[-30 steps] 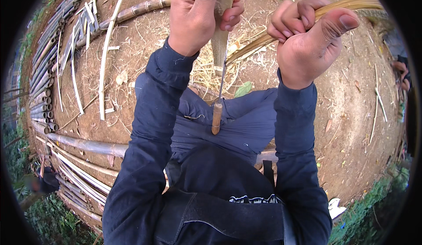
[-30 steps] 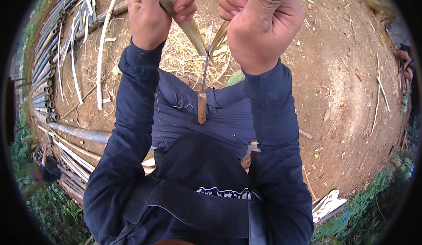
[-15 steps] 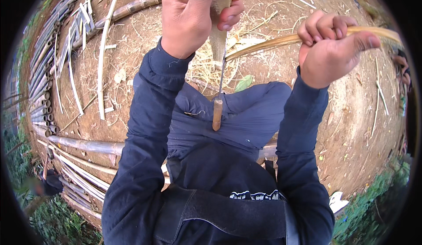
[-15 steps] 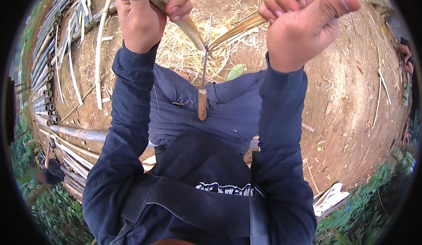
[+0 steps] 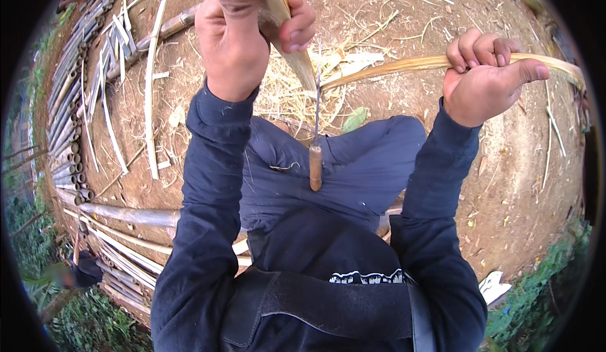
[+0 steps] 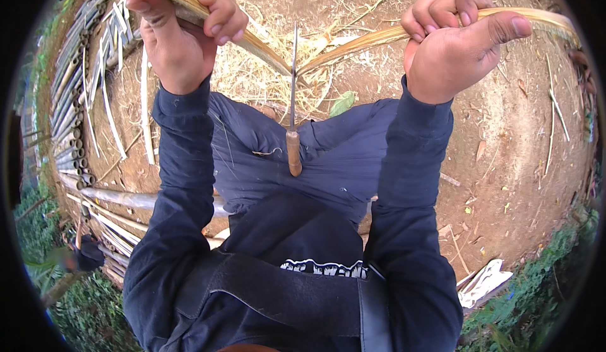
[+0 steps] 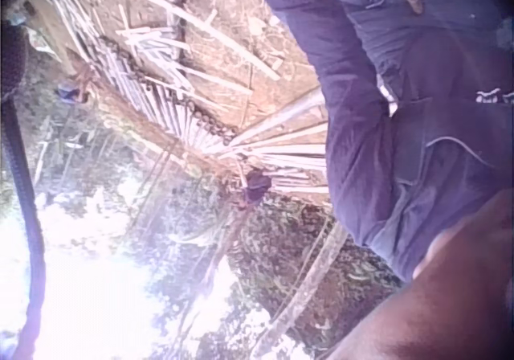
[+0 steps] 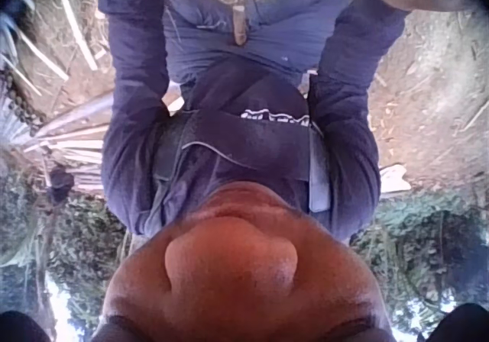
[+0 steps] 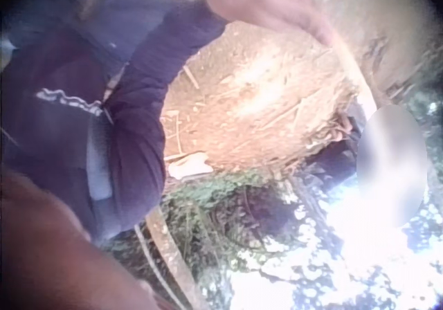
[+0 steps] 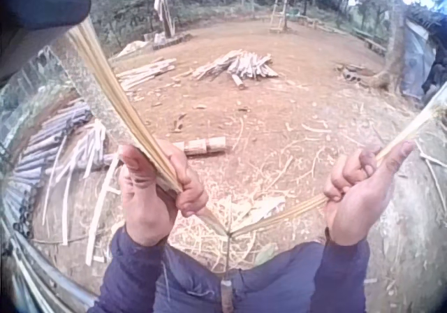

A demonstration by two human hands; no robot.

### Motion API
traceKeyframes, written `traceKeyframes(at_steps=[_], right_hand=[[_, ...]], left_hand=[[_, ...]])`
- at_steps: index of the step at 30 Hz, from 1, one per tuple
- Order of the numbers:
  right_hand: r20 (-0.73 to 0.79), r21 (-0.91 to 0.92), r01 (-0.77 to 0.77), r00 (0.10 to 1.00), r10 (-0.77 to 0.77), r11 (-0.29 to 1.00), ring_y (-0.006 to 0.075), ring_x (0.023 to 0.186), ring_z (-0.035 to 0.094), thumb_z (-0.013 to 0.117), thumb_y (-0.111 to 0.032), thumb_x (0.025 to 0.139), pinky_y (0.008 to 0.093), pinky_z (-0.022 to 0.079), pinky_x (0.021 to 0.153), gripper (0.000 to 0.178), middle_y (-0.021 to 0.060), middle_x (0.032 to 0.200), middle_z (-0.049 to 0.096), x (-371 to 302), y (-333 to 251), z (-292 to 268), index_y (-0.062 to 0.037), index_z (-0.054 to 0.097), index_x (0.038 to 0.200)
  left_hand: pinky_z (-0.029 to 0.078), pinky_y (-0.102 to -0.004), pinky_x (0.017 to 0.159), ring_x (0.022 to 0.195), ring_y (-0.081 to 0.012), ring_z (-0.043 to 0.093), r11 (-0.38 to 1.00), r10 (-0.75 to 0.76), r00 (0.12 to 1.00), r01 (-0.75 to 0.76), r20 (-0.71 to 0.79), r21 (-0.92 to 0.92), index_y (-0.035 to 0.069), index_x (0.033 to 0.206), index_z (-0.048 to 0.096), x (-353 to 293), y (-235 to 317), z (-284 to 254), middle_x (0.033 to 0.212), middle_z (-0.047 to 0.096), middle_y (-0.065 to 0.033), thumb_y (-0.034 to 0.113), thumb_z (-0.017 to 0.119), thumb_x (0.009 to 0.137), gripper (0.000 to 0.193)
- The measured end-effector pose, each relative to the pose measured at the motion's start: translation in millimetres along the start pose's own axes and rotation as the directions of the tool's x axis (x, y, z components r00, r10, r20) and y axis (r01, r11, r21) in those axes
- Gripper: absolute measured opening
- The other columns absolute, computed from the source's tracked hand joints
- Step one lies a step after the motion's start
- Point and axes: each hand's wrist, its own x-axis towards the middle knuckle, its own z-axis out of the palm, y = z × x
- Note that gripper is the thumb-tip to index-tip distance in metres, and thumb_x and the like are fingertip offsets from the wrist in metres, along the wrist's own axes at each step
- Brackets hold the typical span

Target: The person uses a blade to shave thin strips from a bamboo stalk while sitting on the ground, then continues to refine the edges of the resulting bamboo pieces.

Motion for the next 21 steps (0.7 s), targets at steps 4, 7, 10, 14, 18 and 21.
traceKeyframes(at_steps=[4,7,10,14,18,21], right_hand=[[0.003,0.095,-0.052,0.999,0.052,0.994,0.009,0.044,0.029,0.029,-0.08,0.089,0.0249,0.024,0.038,0.068,-0.0026,0.055,0.026,25.8,8.7,-19.4,-0.0135,0.033,0.074],[-0.135,0.104,-0.11,0.983,0.123,0.989,0.0096,0.045,0.029,0.031,-0.079,0.09,0.0253,0.023,0.038,0.067,-0.0021,0.057,0.026,20.5,34.4,-52.1,-0.0139,0.033,0.076],[-0.121,0.071,-0.103,0.986,0.111,0.992,0.0112,0.05,0.033,0.038,-0.077,0.09,0.0284,0.033,0.042,0.065,-0.001,0.061,0.03,8.1,33.3,-41.3,-0.0148,0.033,0.073],[0.172,0.019,-0.079,0.982,0.075,0.997,0.0181,0.066,0.051,0.042,-0.073,0.092,0.0355,0.05,0.064,0.068,0.0035,0.07,0.047,52.1,25.5,-16.7,-0.0055,0.05,0.09],[0.207,-0.243,0.154,0.973,-0.104,0.958,0.023,0.089,0.06,0.043,-0.066,0.097,0.0375,0.052,0.084,0.072,0.0088,0.092,0.059,46.1,18.0,18.2,0.0024,0.054,0.116],[0.093,-0.504,-0.029,0.992,0.088,0.863,0.0213,0.1,0.06,0.046,-0.053,0.102,0.0332,0.049,0.089,0.063,0.01,0.107,0.06,-5.2,33.8,0.7,0.004,0.053,0.126]], left_hand=[[0.044,-0.0321,0.049,0.049,-0.0146,0.047,0.995,0.012,0.996,-0.022,0.093,0.098,0.008,0.092,0.055,1.7,13.3,-9.5,0.059,0.048,-0.0053,0.073,0.032,0.094,0.068],[0.042,-0.0311,0.044,0.045,-0.0119,0.04,0.983,0.021,0.999,-0.017,-0.024,0.182,0.012,0.092,0.054,-4.6,23.9,-23.8,0.056,0.042,-0.0016,0.075,0.03,0.093,0.067],[0.037,-0.03,0.044,0.045,-0.012,0.037,0.978,0.017,0.999,-0.026,0.045,0.207,0.011,0.091,0.053,-9.5,19.9,-21.6,0.056,0.038,0.0,0.073,0.029,0.094,0.066],[0.041,-0.0318,0.049,0.048,-0.0131,0.04,0.986,0.026,0.999,-0.019,-0.04,0.167,0.009,0.092,0.053,11.7,17.4,-8.9,0.056,0.038,-0.0017,0.074,0.029,0.092,0.07],[0.039,-0.0296,0.047,0.047,-0.0131,0.043,0.992,0.062,0.965,-0.031,-0.254,0.123,0.004,0.087,0.051,22.9,20.4,5.7,0.056,0.042,-0.0036,0.065,0.039,0.098,0.063],[0.038,-0.0263,0.045,0.049,-0.0127,0.046,0.984,0.04,0.942,0.022,-0.334,0.179,0.003,0.088,0.05,35.1,38.7,44.1,0.06,0.047,-0.005,0.06,0.045,0.1,0.058]])
